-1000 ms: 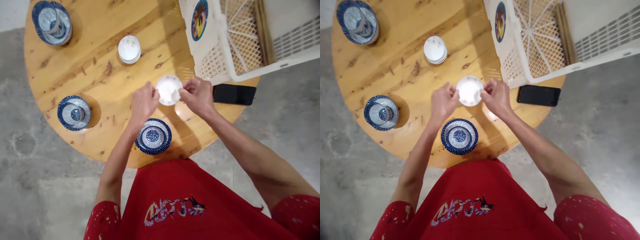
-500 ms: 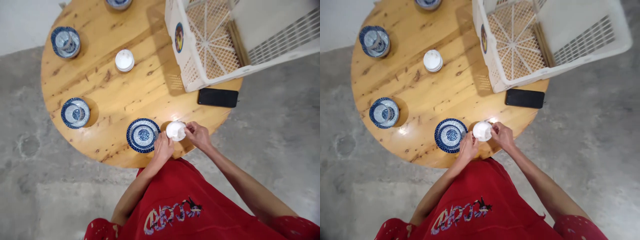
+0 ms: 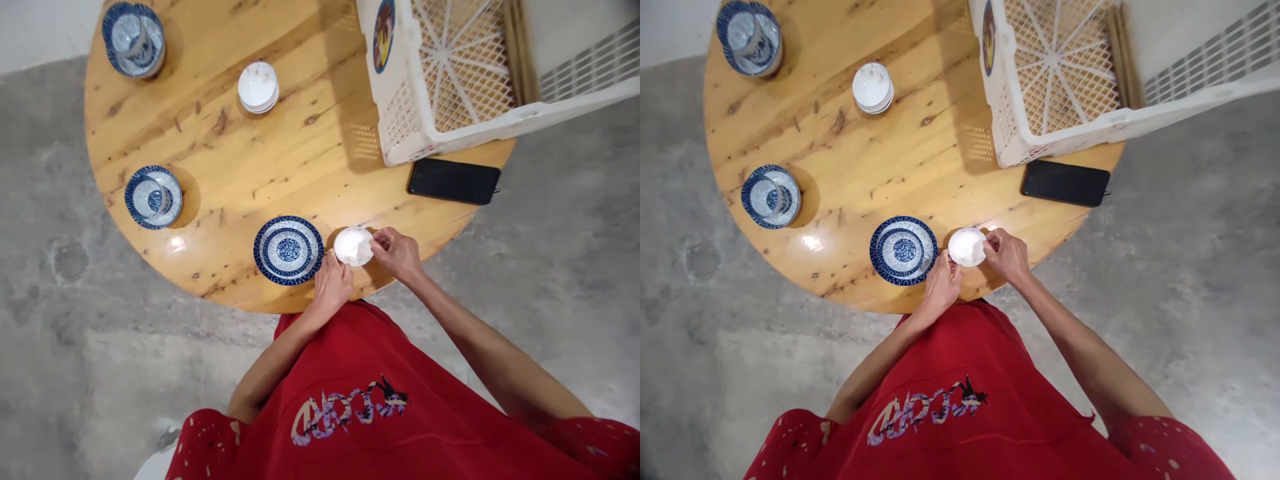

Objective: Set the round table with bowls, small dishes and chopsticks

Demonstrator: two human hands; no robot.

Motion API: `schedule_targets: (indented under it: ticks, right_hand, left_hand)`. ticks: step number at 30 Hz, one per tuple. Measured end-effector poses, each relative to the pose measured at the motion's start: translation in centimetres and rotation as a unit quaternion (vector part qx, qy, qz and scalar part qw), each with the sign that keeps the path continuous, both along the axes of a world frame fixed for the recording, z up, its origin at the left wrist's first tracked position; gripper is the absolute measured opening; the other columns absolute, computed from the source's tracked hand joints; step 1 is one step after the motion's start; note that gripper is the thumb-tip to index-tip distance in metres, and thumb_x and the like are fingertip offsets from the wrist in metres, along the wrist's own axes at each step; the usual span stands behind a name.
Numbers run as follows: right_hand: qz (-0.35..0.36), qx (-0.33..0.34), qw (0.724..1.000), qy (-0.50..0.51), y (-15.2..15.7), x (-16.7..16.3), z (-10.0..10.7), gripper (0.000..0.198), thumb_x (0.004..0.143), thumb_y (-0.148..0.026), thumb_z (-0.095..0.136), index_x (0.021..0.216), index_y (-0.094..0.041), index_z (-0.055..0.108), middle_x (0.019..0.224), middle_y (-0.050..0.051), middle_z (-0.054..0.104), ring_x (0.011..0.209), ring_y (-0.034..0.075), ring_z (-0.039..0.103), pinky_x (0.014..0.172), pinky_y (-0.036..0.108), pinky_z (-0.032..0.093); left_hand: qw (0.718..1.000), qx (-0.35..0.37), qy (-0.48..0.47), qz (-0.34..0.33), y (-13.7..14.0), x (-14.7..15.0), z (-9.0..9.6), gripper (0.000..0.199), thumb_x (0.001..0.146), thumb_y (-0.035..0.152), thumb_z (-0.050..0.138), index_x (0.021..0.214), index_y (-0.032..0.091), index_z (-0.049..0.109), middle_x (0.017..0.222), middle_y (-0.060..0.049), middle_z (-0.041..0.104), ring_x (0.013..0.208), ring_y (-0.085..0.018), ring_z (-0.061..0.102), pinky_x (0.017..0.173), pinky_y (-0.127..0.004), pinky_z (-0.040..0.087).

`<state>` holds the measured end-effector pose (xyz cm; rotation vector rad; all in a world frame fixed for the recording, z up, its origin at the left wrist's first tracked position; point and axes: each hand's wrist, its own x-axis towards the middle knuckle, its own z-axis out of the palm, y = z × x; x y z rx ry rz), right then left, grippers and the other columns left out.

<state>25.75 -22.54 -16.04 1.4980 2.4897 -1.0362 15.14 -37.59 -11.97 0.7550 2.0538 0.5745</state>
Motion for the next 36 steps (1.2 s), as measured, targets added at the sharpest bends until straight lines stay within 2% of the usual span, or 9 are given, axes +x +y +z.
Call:
schedule_targets:
  ticks: [4, 9, 15, 18, 23, 29, 36]
  right_hand:
    - [0.005, -0.003, 1.000, 0.014, -0.1, -0.2, 0.0, 0.015, 0.079, -0.036, 0.054, 0.084, -0.022, 0.056, 0.077, 0.006, 0.069, 0.070, 0.024, 0.065, 0.072, 0.033, 0.049]
    - [0.005, 0.001, 1.000, 0.017, -0.1, -0.6, -0.4, 0.014, 0.079, -0.035, 0.054, 0.083, -0.022, 0.057, 0.076, 0.005, 0.069, 0.072, 0.024, 0.066, 0.072, 0.032, 0.048]
    - [0.016, 0.019, 1.000, 0.004, 0.4, -1.4, -0.4, 0.013, 0.080, -0.033, 0.055, 0.085, -0.021, 0.058, 0.077, 0.006, 0.069, 0.077, 0.026, 0.068, 0.074, 0.032, 0.049]
    - [0.023, 0.021, 1.000, -0.003, 0.4, -1.4, -0.3, 0.012, 0.080, -0.031, 0.056, 0.086, -0.021, 0.058, 0.078, 0.006, 0.069, 0.076, 0.025, 0.068, 0.074, 0.032, 0.048]
    - [0.028, 0.019, 0.999, -0.002, 0.4, -1.1, -0.3, 0.011, 0.081, -0.030, 0.056, 0.087, -0.021, 0.057, 0.078, 0.006, 0.070, 0.074, 0.024, 0.067, 0.073, 0.031, 0.048]
    - [0.030, 0.009, 0.999, -0.012, 0.3, -0.9, -0.3, 0.010, 0.082, -0.028, 0.058, 0.089, -0.021, 0.056, 0.081, 0.007, 0.071, 0.080, 0.026, 0.070, 0.076, 0.031, 0.049]
    - [0.022, 0.034, 0.999, 0.015, 0.4, -1.0, -0.9, 0.013, 0.082, -0.030, 0.056, 0.089, -0.020, 0.060, 0.079, 0.006, 0.070, 0.076, 0.025, 0.068, 0.073, 0.031, 0.049]
  left_hand:
    - [0.999, 0.015, -0.024, 0.020, -0.4, 0.2, 0.0, 0.037, 0.098, 0.023, 0.045, 0.134, 0.012, 0.045, 0.129, -0.022, 0.064, 0.120, -0.030, 0.065, 0.105, -0.043, 0.050]
    - [0.995, 0.057, -0.056, 0.056, -0.9, 0.5, -0.1, 0.044, 0.096, 0.022, 0.046, 0.140, 0.016, 0.041, 0.136, -0.020, 0.061, 0.124, -0.027, 0.064, 0.109, -0.041, 0.049]
    - [0.991, 0.078, -0.072, 0.077, -0.9, 0.6, -0.7, 0.052, 0.094, 0.022, 0.050, 0.145, 0.018, 0.039, 0.140, -0.020, 0.059, 0.127, -0.028, 0.063, 0.112, -0.044, 0.049]
    - [0.990, 0.088, -0.073, 0.077, -0.9, 0.6, -0.7, 0.051, 0.094, 0.021, 0.051, 0.144, 0.019, 0.041, 0.141, -0.019, 0.059, 0.129, -0.028, 0.062, 0.112, -0.045, 0.048]
    - [0.991, 0.087, -0.080, 0.068, -1.0, 0.4, -0.6, 0.045, 0.095, 0.022, 0.050, 0.138, 0.014, 0.042, 0.139, -0.021, 0.059, 0.123, -0.028, 0.064, 0.110, -0.044, 0.050]
    - [0.993, 0.069, -0.077, 0.056, -1.3, 0.4, -0.6, 0.044, 0.094, 0.020, 0.051, 0.137, 0.018, 0.041, 0.135, -0.018, 0.062, 0.119, -0.025, 0.067, 0.107, -0.040, 0.050]
    - [0.991, 0.093, -0.081, 0.059, -1.2, 0.3, -1.0, 0.044, 0.094, 0.021, 0.050, 0.137, 0.015, 0.040, 0.132, -0.020, 0.063, 0.116, -0.026, 0.068, 0.104, -0.042, 0.052]
